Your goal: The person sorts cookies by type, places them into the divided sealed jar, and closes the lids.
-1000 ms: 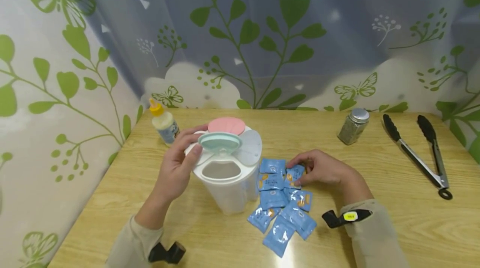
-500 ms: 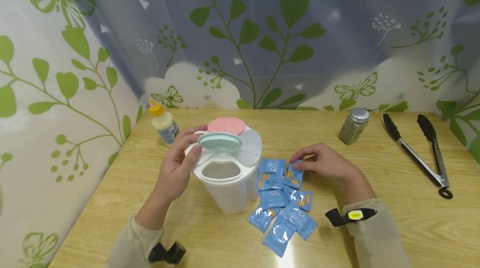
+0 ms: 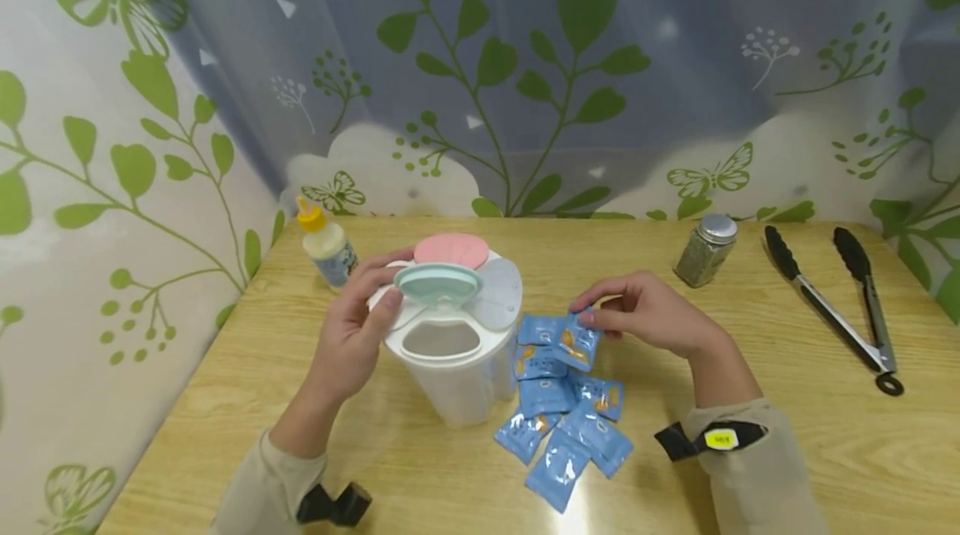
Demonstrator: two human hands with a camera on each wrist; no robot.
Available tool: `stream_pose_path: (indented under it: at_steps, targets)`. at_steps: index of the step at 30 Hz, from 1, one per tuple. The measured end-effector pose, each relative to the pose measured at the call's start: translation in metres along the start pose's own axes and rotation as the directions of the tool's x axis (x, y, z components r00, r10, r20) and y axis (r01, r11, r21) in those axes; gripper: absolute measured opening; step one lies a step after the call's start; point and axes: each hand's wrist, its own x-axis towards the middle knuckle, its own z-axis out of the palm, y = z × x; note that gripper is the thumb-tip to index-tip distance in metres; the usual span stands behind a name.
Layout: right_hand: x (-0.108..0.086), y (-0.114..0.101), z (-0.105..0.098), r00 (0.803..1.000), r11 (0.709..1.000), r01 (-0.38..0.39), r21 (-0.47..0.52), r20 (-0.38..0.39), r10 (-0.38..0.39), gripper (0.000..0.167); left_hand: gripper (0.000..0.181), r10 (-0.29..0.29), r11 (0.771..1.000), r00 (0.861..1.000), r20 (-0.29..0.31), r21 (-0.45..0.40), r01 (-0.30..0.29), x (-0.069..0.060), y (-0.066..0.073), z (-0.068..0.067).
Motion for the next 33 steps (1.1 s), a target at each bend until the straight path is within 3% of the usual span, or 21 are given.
stream_pose_path:
  at_steps: [5, 9, 15, 20, 24, 27, 30, 33]
  targets:
    - [-0.003, -0.017, 0.004, 0.997, 0.995, 0.083, 0.059, 0.003, -0.083, 0.021, 0.024, 0.002, 1.000, 1.000, 0.002, -0.003, -0.002, 0.000, -0.001, 0.000]
    - [-0.005, -0.030, 0.005, 0.981, 0.972, 0.186, 0.143, 0.022, -0.191, 0.029, 0.024, 0.006, 1.000, 1.000, 0.002, -0.009, -0.006, 0.000, -0.001, 0.000]
    - [-0.005, -0.044, 0.007, 0.916, 0.883, 0.371, 0.287, 0.043, -0.399, 0.043, 0.024, 0.013, 1.000, 1.000, 0.000, -0.014, -0.013, 0.000, -0.001, 0.000]
    - [-0.004, -0.057, 0.013, 0.866, 0.799, 0.452, 0.397, 0.021, -0.500, 0.046, 0.024, 0.017, 1.000, 1.000, 0.000, -0.016, -0.017, 0.000, -0.001, 0.000]
    - [-0.003, -0.068, 0.021, 0.846, 0.738, 0.478, 0.476, -0.025, -0.532, 0.044, 0.024, 0.025, 1.000, 1.000, -0.003, -0.010, -0.025, 0.000, -0.002, 0.000]
    - [-0.002, -0.079, 0.033, 0.840, 0.704, 0.509, 0.495, -0.105, -0.533, 0.041, 0.024, 0.027, 1.000, 1.000, -0.006, -0.007, -0.027, -0.001, -0.002, 0.000]
    - [0.000, -0.091, 0.050, 0.826, 0.698, 0.559, 0.447, -0.223, -0.519, 0.037, 0.024, 0.028, 1.000, 1.000, -0.011, -0.002, -0.028, -0.001, -0.001, 0.001]
    - [0.002, -0.104, 0.068, 0.827, 0.754, 0.555, 0.351, -0.336, -0.452, 0.034, 0.024, 0.029, 1.000, 0.999, -0.016, 0.003, -0.029, -0.001, -0.001, 0.001]
